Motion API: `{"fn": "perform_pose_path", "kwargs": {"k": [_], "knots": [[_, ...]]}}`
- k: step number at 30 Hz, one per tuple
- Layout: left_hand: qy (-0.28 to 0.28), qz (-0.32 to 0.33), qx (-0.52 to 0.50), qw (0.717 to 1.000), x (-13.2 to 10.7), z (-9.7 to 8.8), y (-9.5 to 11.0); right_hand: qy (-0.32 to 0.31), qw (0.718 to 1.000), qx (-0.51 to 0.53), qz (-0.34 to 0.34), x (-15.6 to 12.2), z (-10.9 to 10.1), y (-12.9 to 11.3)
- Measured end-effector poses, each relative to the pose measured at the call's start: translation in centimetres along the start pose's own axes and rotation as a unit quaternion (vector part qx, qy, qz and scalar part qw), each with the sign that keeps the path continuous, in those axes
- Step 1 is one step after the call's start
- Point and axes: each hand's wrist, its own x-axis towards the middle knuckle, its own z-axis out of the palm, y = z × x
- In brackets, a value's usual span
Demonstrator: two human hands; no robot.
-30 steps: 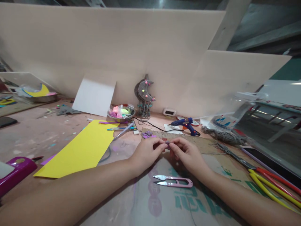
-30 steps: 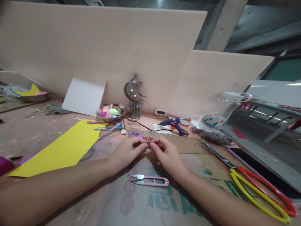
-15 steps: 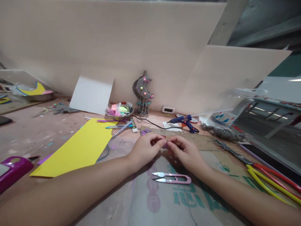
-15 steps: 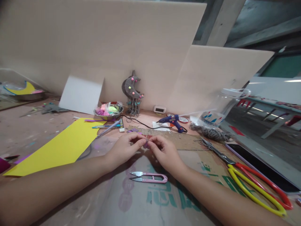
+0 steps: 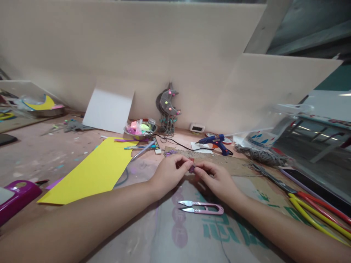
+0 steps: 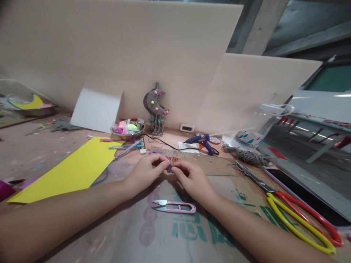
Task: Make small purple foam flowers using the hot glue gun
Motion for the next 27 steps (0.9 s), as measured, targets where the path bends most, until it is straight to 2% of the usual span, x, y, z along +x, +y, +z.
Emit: {"fn": "perform_pose_path", "kwargs": {"k": [4,8,12,17,21,27], "knots": [[-0.012,0.011,-0.02,1.0,-0.01,-0.07,-0.1,0.002,0.999,-0.029,-0.012,0.02,0.0,0.11],[0.002,-0.027,-0.071,0.997,0.14,-0.04,-0.3,0.02,0.999,-0.032,-0.018,-0.01,0.05,0.33],[0.003,-0.036,-0.045,0.998,0.23,0.24,-0.31,0.026,0.998,-0.049,-0.014,-0.01,-0.01,0.38],[-0.02,-0.029,-0.028,0.999,-0.01,0.55,-0.23,0.037,0.997,-0.065,-0.02,0.21,-0.22,0.35],[-0.016,-0.034,-0.037,0.999,-0.03,0.4,-0.18,0.041,0.998,-0.035,-0.013,0.28,-0.21,0.44],[-0.008,-0.028,-0.031,0.999,0.12,0.35,-0.51,0.046,0.995,0.066,0.054,0.15,0.02,0.55]]}}
